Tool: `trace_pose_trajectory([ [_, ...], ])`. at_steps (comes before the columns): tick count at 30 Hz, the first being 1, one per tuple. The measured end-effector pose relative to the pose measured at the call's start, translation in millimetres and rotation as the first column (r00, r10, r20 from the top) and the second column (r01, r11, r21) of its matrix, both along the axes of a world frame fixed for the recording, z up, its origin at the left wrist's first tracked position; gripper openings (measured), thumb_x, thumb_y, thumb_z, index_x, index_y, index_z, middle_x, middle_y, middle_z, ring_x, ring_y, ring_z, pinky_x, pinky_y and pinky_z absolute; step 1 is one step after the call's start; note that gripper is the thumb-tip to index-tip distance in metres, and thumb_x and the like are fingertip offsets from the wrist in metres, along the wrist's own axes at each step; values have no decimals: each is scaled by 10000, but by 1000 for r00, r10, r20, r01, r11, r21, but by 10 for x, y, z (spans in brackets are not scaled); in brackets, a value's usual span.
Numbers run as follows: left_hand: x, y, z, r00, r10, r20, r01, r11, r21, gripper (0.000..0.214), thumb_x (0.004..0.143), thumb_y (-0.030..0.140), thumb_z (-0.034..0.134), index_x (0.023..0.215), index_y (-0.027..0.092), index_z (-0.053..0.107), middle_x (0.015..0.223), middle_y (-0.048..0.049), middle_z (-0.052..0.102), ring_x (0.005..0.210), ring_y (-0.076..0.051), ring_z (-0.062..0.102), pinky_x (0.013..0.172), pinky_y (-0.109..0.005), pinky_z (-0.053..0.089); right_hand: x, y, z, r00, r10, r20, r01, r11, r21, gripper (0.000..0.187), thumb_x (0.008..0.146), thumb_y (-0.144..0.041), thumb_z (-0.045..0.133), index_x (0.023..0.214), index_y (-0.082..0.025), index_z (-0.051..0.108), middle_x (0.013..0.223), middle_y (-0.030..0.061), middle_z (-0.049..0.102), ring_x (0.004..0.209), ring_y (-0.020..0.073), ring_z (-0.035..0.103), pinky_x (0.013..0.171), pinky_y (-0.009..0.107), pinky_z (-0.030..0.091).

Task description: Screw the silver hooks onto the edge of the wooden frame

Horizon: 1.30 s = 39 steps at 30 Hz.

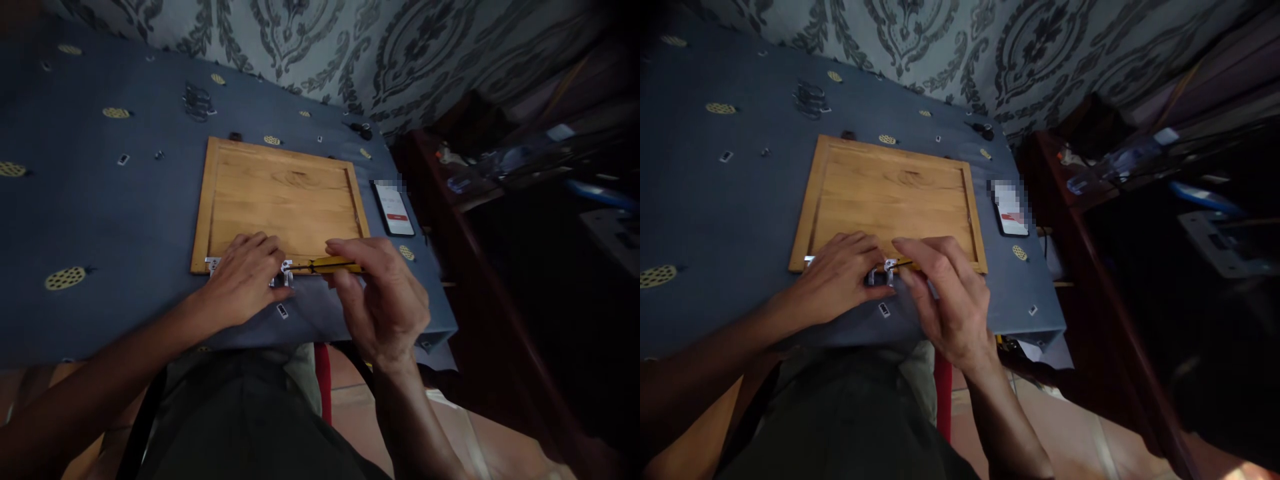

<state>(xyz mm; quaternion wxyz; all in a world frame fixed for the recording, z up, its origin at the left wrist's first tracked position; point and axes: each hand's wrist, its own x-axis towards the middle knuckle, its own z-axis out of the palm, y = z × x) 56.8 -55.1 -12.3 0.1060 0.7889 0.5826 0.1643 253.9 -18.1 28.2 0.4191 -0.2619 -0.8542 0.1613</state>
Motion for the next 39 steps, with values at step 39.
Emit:
trace_pose_trajectory([
  [39, 22, 15, 86, 998, 3, -61, -8, 997, -83, 338, 888, 447, 823, 993, 137, 742, 1013, -97, 700, 1073, -317, 635, 894, -412, 464, 80, 179, 37, 949, 293, -118, -315, 898, -306, 446, 1038, -190, 615, 1455, -346, 637, 1178, 35, 782, 832, 157, 737, 712, 304, 661],
])
